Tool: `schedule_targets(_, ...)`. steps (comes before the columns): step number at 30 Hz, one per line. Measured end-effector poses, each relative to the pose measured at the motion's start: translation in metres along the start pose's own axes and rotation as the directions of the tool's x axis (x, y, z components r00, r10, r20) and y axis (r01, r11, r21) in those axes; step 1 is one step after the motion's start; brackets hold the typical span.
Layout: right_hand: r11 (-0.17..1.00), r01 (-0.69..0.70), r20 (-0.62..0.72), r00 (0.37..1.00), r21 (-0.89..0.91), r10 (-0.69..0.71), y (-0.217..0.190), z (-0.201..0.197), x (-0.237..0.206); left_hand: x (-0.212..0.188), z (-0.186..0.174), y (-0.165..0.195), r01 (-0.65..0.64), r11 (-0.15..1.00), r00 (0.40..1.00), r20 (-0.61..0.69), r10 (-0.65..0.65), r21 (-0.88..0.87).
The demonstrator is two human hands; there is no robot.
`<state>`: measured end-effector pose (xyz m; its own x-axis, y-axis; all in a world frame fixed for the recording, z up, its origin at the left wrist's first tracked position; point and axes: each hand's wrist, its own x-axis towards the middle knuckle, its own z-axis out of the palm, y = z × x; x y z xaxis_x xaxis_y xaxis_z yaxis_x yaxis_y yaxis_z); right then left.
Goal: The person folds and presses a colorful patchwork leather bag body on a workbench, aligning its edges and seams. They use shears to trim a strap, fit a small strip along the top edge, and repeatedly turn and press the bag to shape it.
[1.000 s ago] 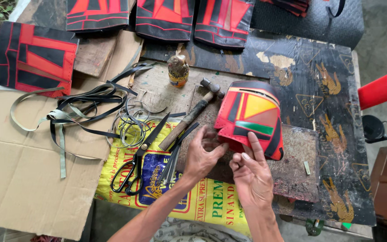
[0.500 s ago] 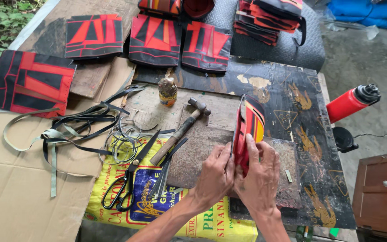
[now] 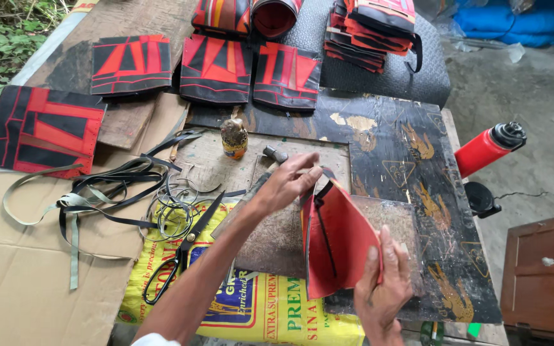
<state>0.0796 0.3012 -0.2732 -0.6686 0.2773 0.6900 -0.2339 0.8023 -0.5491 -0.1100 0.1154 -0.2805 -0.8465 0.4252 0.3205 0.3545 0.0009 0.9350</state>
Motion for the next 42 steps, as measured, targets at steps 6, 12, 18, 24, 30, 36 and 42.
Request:
schedule_targets(6, 0.995, -0.039, -0.046, 0.998, 0.093, 0.043, 0.017, -0.02, -0.02, 0.019, -0.001, -0.056, 0.311, 0.872, 0.91, 0.381, -0.16, -0.377)
schedule_targets(12, 0.952, -0.03, 0.421, 0.901, 0.303, -0.105, 0.026, -0.067, -0.001, 0.046, -0.009, -0.013, 0.365, 0.831, 0.788, 0.615, -0.036, -0.42)
schedule_targets(18, 0.741, -0.578, 0.671, 0.702, 0.342, 0.238, 0.027, -0.087, 0.079, 0.044, 0.023, 0.044, 0.222, 0.925, 0.699, 0.712, 0.069, -0.308)
schedule_targets(24, 0.685, -0.692, 0.934, 0.355, 0.228, 0.048, 0.02, -0.079, 0.138, 0.015, 0.048, 0.084, 0.115, 0.974, 0.695, 0.717, 0.063, -0.197)
schedule_targets(30, 0.766, -0.607, 0.954, 0.298, 0.212, -0.028, 0.004, -0.082, 0.144, 0.01, 0.042, 0.096, 0.108, 0.96, 0.663, 0.738, 0.125, -0.26)
schedule_targets(36, 0.84, -0.537, 0.96, 0.269, 0.081, 0.079, -0.001, -0.084, 0.147, 0.012, 0.038, 0.096, 0.203, 0.935, 0.655, 0.75, 0.091, -0.291)
schedule_targets(42, 0.845, -0.523, 0.919, 0.378, 0.109, 0.114, -0.003, -0.083, 0.134, 0.004, 0.035, 0.093, 0.236, 0.912, 0.726, 0.685, 0.065, -0.336)
